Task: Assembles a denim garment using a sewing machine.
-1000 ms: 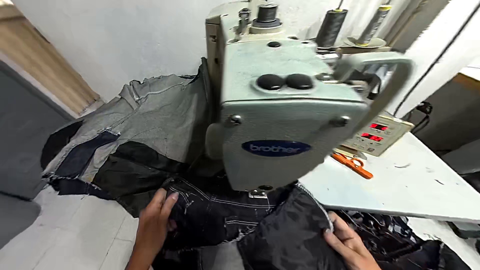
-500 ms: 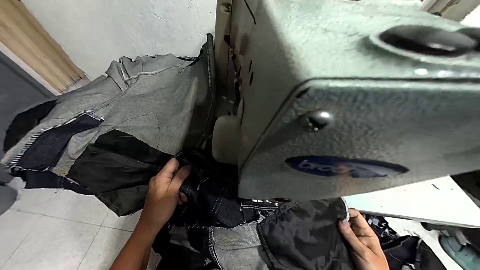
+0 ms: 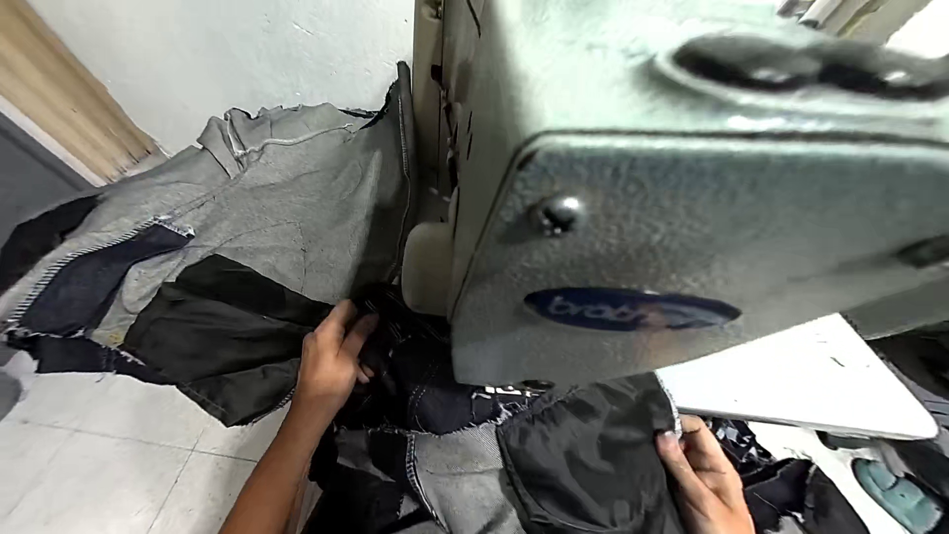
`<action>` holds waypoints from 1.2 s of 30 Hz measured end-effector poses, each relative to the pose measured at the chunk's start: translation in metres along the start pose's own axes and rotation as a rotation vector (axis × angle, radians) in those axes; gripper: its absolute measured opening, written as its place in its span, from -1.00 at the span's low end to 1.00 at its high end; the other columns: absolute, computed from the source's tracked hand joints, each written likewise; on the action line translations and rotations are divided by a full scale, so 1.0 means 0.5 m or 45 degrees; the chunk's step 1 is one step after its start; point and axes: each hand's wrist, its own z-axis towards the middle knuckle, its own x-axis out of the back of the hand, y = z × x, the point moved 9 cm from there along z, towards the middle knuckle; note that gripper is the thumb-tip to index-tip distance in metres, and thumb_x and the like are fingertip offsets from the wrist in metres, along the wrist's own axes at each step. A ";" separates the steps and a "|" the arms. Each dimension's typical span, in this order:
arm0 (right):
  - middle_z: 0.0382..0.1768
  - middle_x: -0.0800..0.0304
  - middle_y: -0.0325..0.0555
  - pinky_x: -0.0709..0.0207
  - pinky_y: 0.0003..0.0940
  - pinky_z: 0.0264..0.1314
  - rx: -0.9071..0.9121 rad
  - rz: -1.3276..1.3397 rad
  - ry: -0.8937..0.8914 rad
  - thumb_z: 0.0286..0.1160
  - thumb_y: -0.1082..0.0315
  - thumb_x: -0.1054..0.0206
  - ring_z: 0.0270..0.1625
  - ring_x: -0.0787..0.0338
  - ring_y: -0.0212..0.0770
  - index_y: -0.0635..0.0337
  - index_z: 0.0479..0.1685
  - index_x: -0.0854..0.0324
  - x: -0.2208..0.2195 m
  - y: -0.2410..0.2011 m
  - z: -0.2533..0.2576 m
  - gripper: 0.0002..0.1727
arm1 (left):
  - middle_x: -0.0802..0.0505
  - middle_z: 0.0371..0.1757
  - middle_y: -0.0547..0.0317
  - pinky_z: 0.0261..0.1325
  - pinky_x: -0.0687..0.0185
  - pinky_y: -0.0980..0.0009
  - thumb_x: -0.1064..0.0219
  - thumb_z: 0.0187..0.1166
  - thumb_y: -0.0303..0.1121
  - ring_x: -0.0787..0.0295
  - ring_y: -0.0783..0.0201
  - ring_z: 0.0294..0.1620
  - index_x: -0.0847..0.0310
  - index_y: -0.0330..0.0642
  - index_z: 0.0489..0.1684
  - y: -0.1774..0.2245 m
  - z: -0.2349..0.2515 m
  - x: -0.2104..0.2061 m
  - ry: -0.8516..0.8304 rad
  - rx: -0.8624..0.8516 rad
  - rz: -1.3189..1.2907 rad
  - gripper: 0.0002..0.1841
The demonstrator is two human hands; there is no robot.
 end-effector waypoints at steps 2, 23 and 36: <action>-0.15 -0.83 -0.74 -0.66 -0.72 0.01 0.029 0.014 -0.033 0.70 0.35 -0.22 -0.11 -0.77 -0.72 -0.25 0.00 -0.58 -0.003 -0.012 0.006 -0.83 | -0.72 -0.54 0.13 -0.57 -0.70 0.40 -0.15 0.78 -0.37 -0.66 0.35 -0.73 -0.57 -0.32 -0.11 -0.001 0.010 0.004 -0.016 0.016 -0.029 -0.82; 0.06 -0.83 -0.79 -0.61 -0.65 0.25 0.011 0.192 -0.363 0.69 0.20 -0.30 0.10 -0.75 -0.72 -0.44 0.15 -0.67 -0.019 -0.014 -0.005 -0.77 | -0.74 -0.52 0.20 -0.51 -0.72 0.46 -0.12 0.78 -0.29 -0.70 0.40 -0.66 -0.57 -0.25 -0.11 -0.003 -0.003 0.008 -0.155 0.068 -0.048 -0.79; -0.22 -0.75 0.25 -0.62 0.10 -0.23 0.534 -1.303 -0.541 0.70 -0.14 -0.16 -0.22 -0.76 0.21 0.09 0.25 -0.79 -0.222 -0.253 0.034 -0.45 | -0.80 -0.27 -0.06 -0.25 -0.80 0.05 -0.36 0.56 -0.18 -0.82 -0.01 -0.32 -0.75 -0.31 -0.22 0.125 -0.115 0.011 0.179 -0.651 0.686 -0.70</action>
